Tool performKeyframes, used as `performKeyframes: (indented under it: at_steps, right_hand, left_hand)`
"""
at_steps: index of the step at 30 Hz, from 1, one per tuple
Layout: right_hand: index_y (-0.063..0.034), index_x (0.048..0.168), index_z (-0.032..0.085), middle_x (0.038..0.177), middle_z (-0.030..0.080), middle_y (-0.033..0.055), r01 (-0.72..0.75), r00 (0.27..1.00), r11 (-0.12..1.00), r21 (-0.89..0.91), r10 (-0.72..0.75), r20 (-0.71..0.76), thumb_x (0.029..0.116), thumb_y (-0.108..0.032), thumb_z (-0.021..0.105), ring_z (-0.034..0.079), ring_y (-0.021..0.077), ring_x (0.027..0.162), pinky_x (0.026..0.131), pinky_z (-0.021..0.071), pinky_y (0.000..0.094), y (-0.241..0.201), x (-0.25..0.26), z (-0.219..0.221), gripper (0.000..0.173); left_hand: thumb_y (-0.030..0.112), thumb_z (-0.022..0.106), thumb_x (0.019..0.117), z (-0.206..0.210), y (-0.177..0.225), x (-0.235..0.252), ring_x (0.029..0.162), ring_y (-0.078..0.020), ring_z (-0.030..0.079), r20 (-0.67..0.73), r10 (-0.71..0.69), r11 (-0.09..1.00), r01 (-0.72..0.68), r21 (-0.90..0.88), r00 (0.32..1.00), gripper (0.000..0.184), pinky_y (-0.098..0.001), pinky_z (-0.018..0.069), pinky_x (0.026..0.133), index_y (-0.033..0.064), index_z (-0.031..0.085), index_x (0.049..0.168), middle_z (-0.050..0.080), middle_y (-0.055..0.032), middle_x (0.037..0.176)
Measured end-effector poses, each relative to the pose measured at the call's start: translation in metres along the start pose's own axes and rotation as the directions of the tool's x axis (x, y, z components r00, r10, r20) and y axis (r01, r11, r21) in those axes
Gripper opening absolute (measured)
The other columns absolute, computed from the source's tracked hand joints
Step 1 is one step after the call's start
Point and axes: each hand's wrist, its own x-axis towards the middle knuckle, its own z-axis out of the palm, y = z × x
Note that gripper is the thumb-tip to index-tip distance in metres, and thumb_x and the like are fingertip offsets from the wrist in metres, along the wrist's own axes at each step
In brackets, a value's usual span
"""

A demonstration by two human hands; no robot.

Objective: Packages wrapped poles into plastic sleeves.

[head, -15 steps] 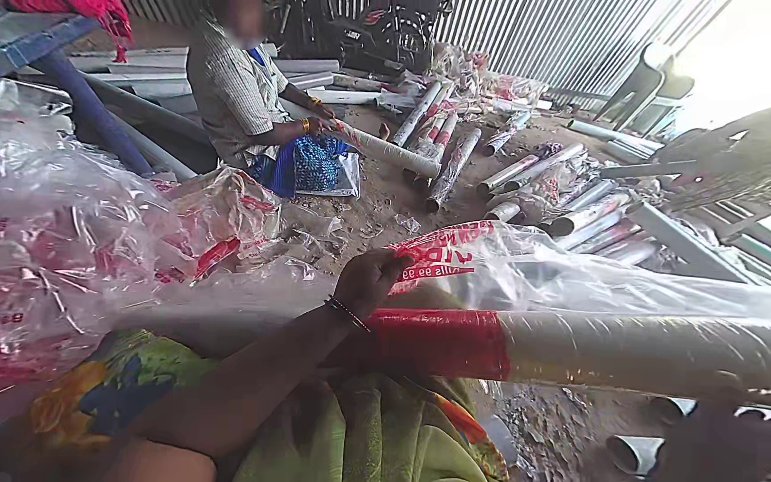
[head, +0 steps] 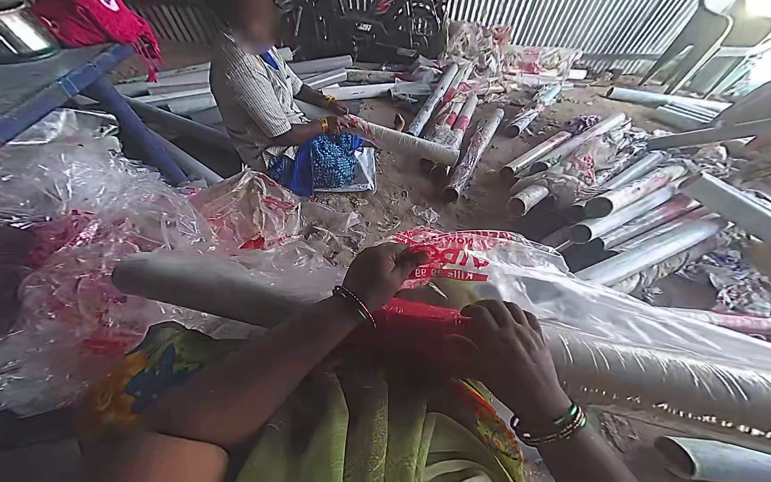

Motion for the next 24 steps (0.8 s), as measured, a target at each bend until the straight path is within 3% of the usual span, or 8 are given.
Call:
performKeyframes:
  at_steps: [3,6,10,14,19,22,24]
  right_hand:
    - [-0.0065,0.115,0.074,0.118,0.071,0.0168,0.06,0.992,0.998,0.007,-0.059,-0.114,0.095,-0.047,0.06,0.066,0.0393,0.114,0.097,0.0495,0.0584,0.001,-0.027,0.01,0.047]
    - [-0.0163,0.123,0.068,0.132,0.068,0.0091,0.12,0.974,0.992,0.04,-0.11,-0.201,0.1072,-0.049,0.042,0.058,0.0275,0.13,0.111,0.037,0.0448,0.002,-0.047,0.015,0.044]
    - [-0.0118,0.124,0.072,0.128,0.072,0.0057,0.138,0.977,0.989,-0.061,-0.146,-0.157,0.1043,-0.056,0.039,0.066,0.027,0.12,0.102,0.0469,0.0465,0.003,-0.044,0.026,0.058]
    - [-0.0118,0.128,0.07,0.131,0.071,0.0054,0.137,0.981,0.981,-0.135,-0.154,-0.12,0.1017,-0.062,0.036,0.065,0.0255,0.123,0.105,0.0445,0.0456,0.009,-0.041,0.028,0.066]
    - [-0.012,0.13,0.069,0.132,0.07,0.0034,0.165,0.967,0.975,-0.148,-0.19,-0.172,0.1013,-0.057,0.044,0.063,0.022,0.125,0.106,0.0419,0.041,0.013,-0.048,0.035,0.059]
    - [-0.0121,0.132,0.067,0.134,0.069,0.0017,0.171,0.961,0.976,-0.137,-0.195,-0.194,0.1039,-0.048,0.048,0.061,0.0204,0.126,0.108,0.0394,0.0387,0.015,-0.052,0.038,0.049]
    - [-0.0132,0.134,0.065,0.135,0.069,0.0007,0.176,0.962,0.981,-0.088,-0.19,-0.196,0.1063,-0.041,0.047,0.06,0.019,0.127,0.109,0.0371,0.0372,0.017,-0.057,0.038,0.043]
  left_hand:
    - [0.036,0.055,0.1053,-0.001,-0.002,0.011,0.077,-0.0285,0.065,0.02,-0.014,0.999,0.014,0.043,1.0,0.044,-0.0507,0.0512,0.074,-0.0042,0.07,0.096,0.067,-0.0167,0.081]
    - [0.039,0.055,0.105,0.003,-0.001,0.016,0.072,-0.027,0.063,0.042,-0.049,0.997,0.047,0.069,0.998,0.046,-0.0497,0.0496,0.07,-0.0031,0.07,0.095,0.064,-0.015,0.076]
    - [0.041,0.056,0.1042,0.01,0.006,0.019,0.071,-0.0231,0.061,0.063,-0.066,0.996,0.062,0.067,0.996,0.045,-0.0471,0.0493,0.069,-0.0015,0.069,0.095,0.064,-0.0119,0.076]
    - [0.044,0.055,0.1043,0.01,0.012,0.032,0.073,-0.0217,0.063,0.088,-0.077,0.989,0.064,0.132,0.993,0.047,-0.047,0.0502,0.072,0.0004,0.07,0.096,0.066,-0.0104,0.078]
    - [0.046,0.05,0.1058,0.02,0.006,0.052,0.089,-0.0407,0.069,0.217,-0.063,0.913,-0.031,0.407,0.974,0.053,-0.0624,0.0501,0.079,-0.0032,0.069,0.106,0.07,-0.0232,0.092]
    - [0.045,0.048,0.1065,0.026,0.0,0.07,0.093,-0.0446,0.07,0.245,0.036,0.842,-0.161,0.515,0.969,0.054,-0.064,0.0508,0.078,-0.0042,0.07,0.109,0.07,-0.0259,0.1]
    - [0.047,0.044,0.1075,0.032,-0.005,0.095,0.1,-0.0458,0.069,0.289,0.015,0.787,-0.19,0.587,0.957,0.056,-0.0646,0.0495,0.082,-0.0044,0.067,0.109,0.069,-0.0274,0.104]
